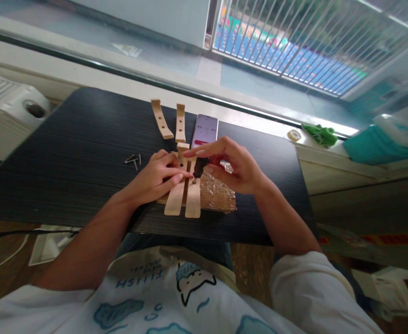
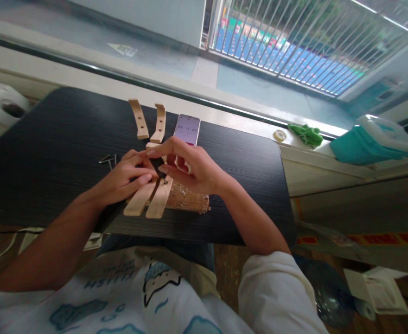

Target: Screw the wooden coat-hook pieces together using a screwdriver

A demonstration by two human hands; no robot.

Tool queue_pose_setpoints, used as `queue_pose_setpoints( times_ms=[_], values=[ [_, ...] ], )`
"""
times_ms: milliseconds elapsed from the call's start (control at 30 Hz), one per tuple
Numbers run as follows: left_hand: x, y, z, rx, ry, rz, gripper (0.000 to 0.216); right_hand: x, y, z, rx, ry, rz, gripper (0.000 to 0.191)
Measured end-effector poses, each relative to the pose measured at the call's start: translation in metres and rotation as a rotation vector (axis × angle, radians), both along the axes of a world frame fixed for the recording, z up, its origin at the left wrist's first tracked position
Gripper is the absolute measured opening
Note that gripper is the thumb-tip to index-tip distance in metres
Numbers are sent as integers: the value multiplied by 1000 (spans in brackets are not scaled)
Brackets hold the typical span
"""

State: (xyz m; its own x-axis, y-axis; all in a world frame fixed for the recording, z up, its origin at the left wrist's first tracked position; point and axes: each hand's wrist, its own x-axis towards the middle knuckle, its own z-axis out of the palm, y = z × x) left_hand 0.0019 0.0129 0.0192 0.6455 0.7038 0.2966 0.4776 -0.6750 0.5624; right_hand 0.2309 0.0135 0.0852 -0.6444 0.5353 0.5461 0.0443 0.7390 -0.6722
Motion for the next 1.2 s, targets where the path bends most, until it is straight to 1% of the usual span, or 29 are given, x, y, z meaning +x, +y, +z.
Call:
queue_pose_setpoints(
  times_ms=[100,200,433,1033,1200],
  values=[
    [0,0,-1,9,9,6,39,1,0,-3,-87,-20,-24,18],
    [0,0,-1,11,12,8,40,1,1,-4,-114,-24,-33,22],
    [-1,-1,0,6,1,10,39,1,2,2,-4,-72,-57,22],
    [0,0,1,-11,6,8,40,1,1,5,30,-12,-137,15],
    [1,-1,3,-28,9,15,40,0,0,6,42,-6,-173,20]
  ],
)
